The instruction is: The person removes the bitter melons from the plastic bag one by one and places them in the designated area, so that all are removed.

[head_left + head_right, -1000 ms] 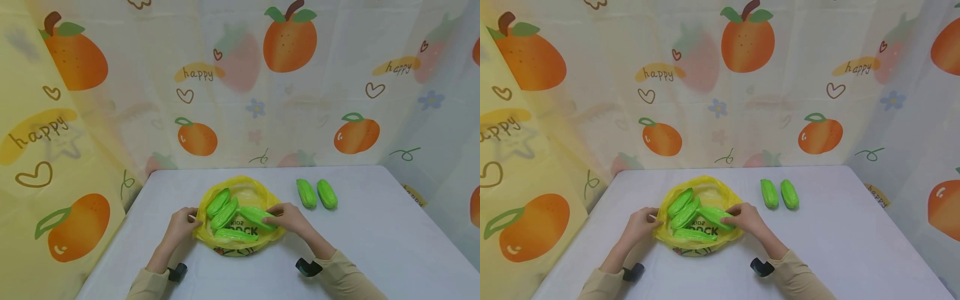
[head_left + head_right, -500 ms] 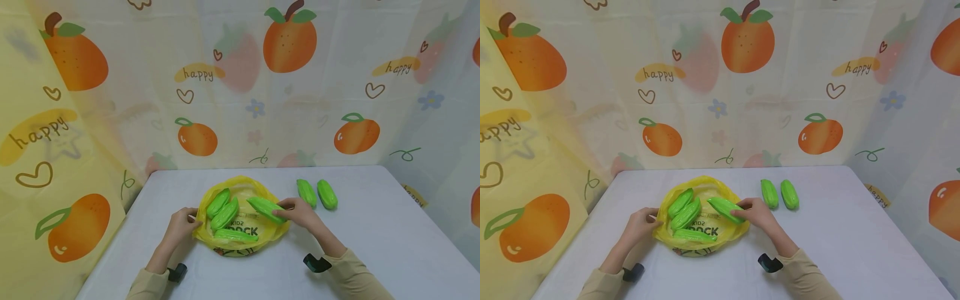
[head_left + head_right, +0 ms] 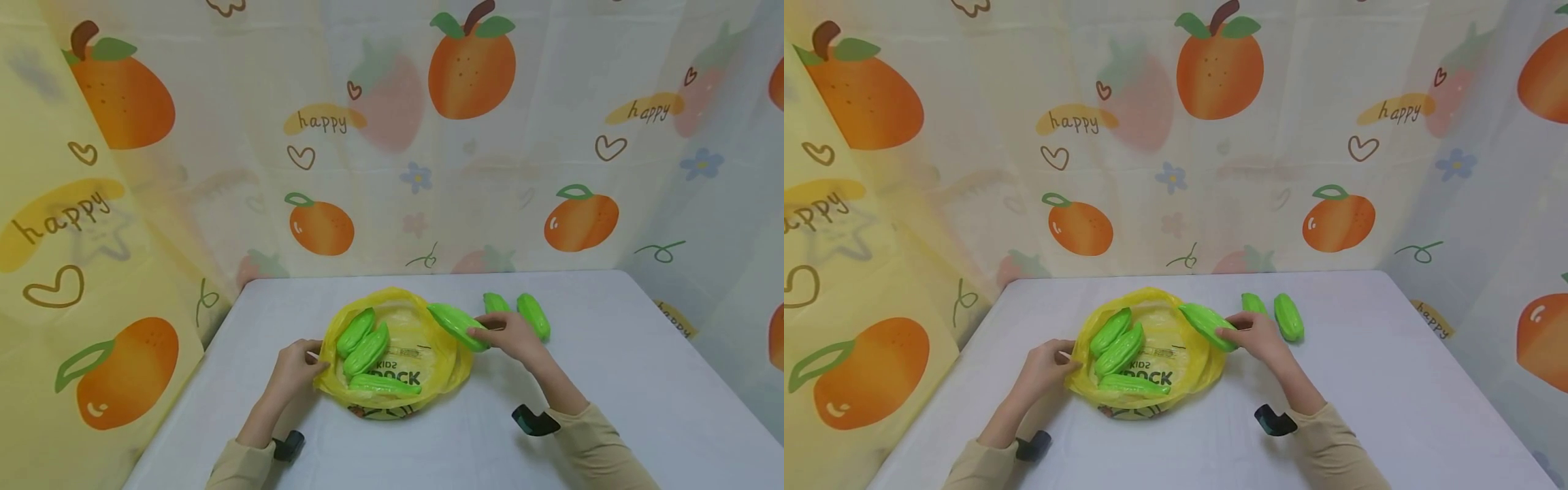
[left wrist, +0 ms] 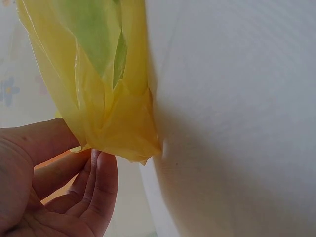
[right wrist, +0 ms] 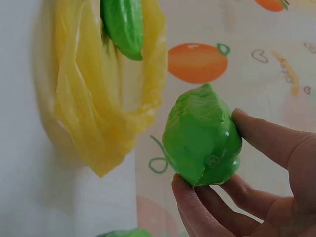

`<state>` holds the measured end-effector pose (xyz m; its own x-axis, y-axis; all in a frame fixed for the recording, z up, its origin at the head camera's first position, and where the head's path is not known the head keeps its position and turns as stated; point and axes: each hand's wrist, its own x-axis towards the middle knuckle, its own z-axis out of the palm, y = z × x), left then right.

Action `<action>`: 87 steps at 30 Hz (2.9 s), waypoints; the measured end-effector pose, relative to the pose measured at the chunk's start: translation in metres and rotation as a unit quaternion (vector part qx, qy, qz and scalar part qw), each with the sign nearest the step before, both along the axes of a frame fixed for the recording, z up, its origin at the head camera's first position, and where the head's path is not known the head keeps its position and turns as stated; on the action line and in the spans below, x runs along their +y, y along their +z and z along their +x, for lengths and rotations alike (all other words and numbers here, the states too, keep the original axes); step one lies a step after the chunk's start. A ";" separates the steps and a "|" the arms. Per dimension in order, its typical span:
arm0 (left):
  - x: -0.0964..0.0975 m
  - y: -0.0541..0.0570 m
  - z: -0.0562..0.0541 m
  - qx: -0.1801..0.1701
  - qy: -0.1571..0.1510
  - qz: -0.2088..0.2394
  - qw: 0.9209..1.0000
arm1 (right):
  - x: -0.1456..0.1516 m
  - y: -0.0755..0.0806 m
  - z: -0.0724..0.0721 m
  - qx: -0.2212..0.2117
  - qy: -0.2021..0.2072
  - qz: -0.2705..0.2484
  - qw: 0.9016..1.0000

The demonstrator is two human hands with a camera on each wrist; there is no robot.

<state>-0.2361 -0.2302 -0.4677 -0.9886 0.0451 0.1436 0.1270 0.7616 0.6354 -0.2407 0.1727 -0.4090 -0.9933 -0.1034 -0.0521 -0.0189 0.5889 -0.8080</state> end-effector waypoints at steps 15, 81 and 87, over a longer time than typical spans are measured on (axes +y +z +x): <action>0.000 0.000 0.000 0.002 0.001 -0.004 1.000 | 0.035 0.012 -0.001 0.001 -0.040 0.023 0.999; -0.002 -0.001 0.001 0.004 -0.004 0.001 1.000 | 0.132 -0.003 0.001 -0.044 -0.204 0.009 0.978; -0.002 -0.001 0.000 0.002 -0.003 0.002 1.000 | 0.135 -0.006 0.000 -0.041 -0.215 0.006 0.976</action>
